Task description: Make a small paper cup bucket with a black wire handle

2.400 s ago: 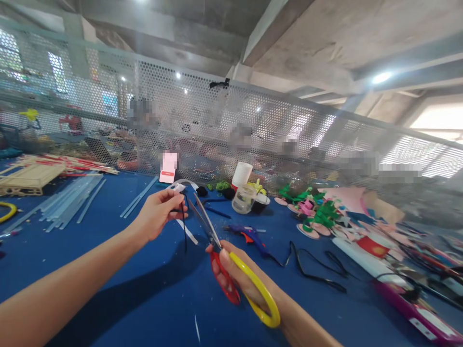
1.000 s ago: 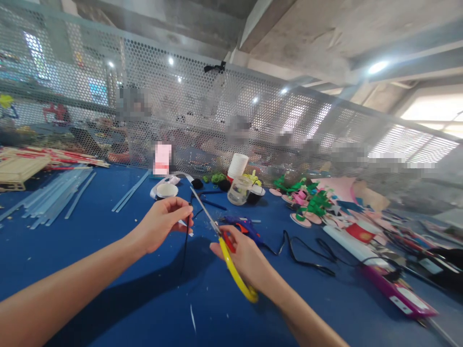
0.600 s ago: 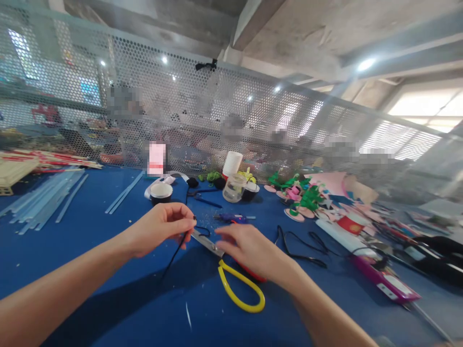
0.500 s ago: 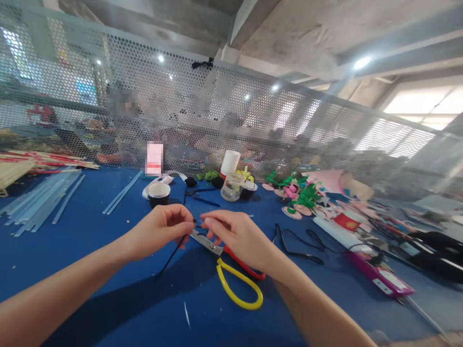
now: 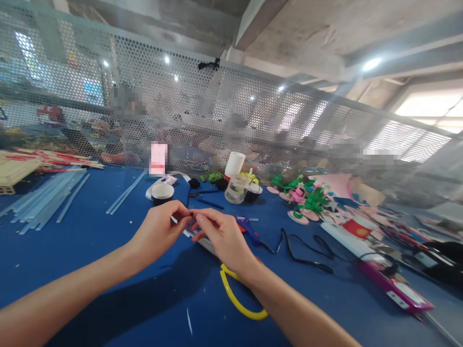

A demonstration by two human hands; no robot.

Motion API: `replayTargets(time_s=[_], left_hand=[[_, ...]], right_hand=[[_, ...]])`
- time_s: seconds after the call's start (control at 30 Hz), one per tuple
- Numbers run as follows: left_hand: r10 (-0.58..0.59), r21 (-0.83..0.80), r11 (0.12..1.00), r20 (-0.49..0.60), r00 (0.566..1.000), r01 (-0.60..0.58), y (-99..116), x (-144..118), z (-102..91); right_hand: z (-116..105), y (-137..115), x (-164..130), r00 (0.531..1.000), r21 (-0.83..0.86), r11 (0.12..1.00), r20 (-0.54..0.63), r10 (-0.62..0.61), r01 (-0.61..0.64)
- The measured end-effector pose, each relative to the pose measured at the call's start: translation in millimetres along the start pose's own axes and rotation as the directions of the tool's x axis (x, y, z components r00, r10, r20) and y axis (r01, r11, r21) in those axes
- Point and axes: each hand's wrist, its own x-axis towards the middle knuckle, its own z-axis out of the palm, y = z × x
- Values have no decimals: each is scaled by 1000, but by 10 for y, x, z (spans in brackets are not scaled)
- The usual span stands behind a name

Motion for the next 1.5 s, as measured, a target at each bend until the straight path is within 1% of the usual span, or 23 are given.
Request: replayTargets(time_s=[0.13,0.23,0.47,0.77,0.83,0.93,1.0,1.03,1.07,1.1,1.13,1.2,1.27,1.3,1.37,1.5], left_hand=[[45,106,994,-42,998,-40,-31,4,18],[71,112,992,-69,995,-63,-37,9,24],[62,94,994,-79,995,-54,-51,9,35],[70,191,980,-94,993,-51,-36,2,53],[66,181,982,-83,994,-50,-26,-2,58],[45,134,990,-61,997,-37,-25,4,61],[-3,57,998,-24,1000,5,-30,17,62],[-42,-4,999,18,999,42,-31,23,63],[-88,-77,993,81,993,94,-30,29,64],[-136,-158,974,159,978,161,-27,33,65],[-181,-234,942,249,952,240,-22,34,67],[-237,-344,854,411,880,391,-12,30,71],[-251,-400,777,512,822,486,-8,22,75],[-249,-415,752,540,804,512,-10,17,76],[-240,-441,722,565,790,534,-19,8,78],[-217,-484,696,562,798,530,-29,-8,79]], right_hand=[[33,56,-1,1000,83,997,-25,10,-8],[48,70,-7,999,87,996,-31,21,-19],[57,127,3,999,69,998,-49,11,-8],[79,145,21,992,130,990,-103,74,-60],[77,145,24,992,112,992,-105,73,-61],[56,134,24,994,22,999,-94,47,-45],[31,121,27,996,-38,999,-87,8,-12],[16,115,31,996,-57,998,-88,-12,6],[0,111,38,995,-72,997,-92,-29,22],[-17,108,46,994,-83,996,-97,-42,34],[-34,108,55,993,-94,995,-102,-52,42],[-63,110,71,992,-115,992,-110,-67,54],[-82,114,83,991,-127,990,-105,-77,64],[-87,115,86,991,-128,989,-103,-82,69],[-91,115,89,990,-135,988,-108,-90,75],[-88,119,92,982,-165,982,-147,-117,92]])
